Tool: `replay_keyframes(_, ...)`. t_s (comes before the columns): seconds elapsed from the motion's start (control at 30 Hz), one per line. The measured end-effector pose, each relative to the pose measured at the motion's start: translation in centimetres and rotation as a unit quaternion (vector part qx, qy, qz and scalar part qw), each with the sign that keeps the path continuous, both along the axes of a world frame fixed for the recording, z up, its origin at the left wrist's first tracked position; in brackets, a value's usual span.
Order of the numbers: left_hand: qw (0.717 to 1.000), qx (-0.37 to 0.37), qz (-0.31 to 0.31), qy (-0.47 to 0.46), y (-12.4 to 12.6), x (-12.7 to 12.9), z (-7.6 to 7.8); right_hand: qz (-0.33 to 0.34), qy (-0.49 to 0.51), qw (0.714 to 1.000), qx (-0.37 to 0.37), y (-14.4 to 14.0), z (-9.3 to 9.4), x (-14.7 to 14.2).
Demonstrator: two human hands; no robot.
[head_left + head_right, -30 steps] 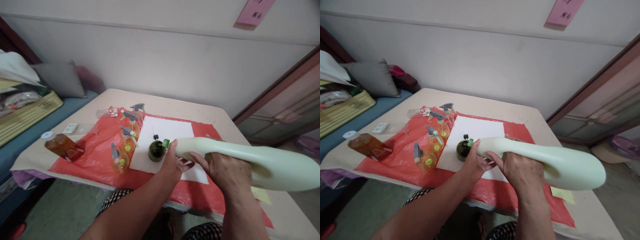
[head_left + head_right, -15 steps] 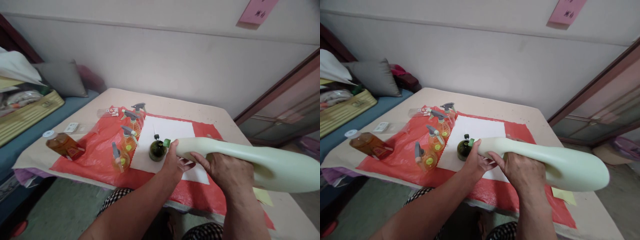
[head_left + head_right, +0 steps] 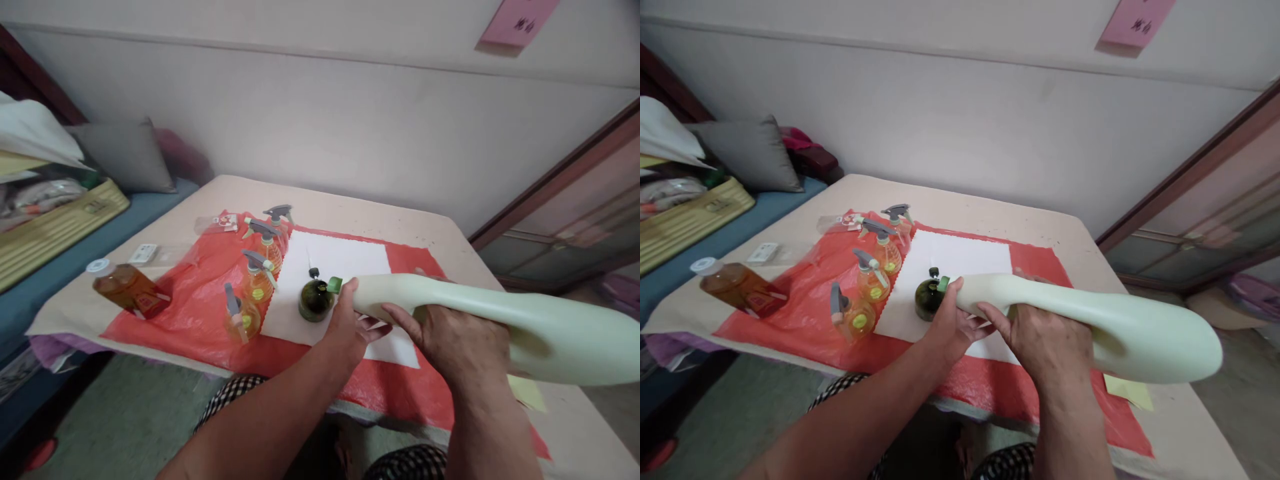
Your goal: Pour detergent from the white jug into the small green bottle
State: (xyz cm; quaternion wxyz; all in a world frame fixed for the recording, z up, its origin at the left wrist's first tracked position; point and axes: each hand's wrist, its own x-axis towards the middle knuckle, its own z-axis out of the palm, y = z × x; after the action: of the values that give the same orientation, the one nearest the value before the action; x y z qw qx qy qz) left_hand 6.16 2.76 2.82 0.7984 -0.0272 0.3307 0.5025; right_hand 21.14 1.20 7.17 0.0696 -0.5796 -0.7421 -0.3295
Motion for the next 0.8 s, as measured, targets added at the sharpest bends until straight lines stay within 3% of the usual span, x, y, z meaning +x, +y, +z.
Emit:
replay_keyframes(0.6,0.999,-0.013,0.009,0.036,-0.1,0.1,-0.1,0.01,0.04,0.999,-0.008,0.5,0.3,-0.2)
replay_keyframes(0.8,0.996,0.021,0.023,0.086,-0.3,0.4,-0.1,0.009,0.125,0.992,-0.017,1.8,-1.3,1.7)
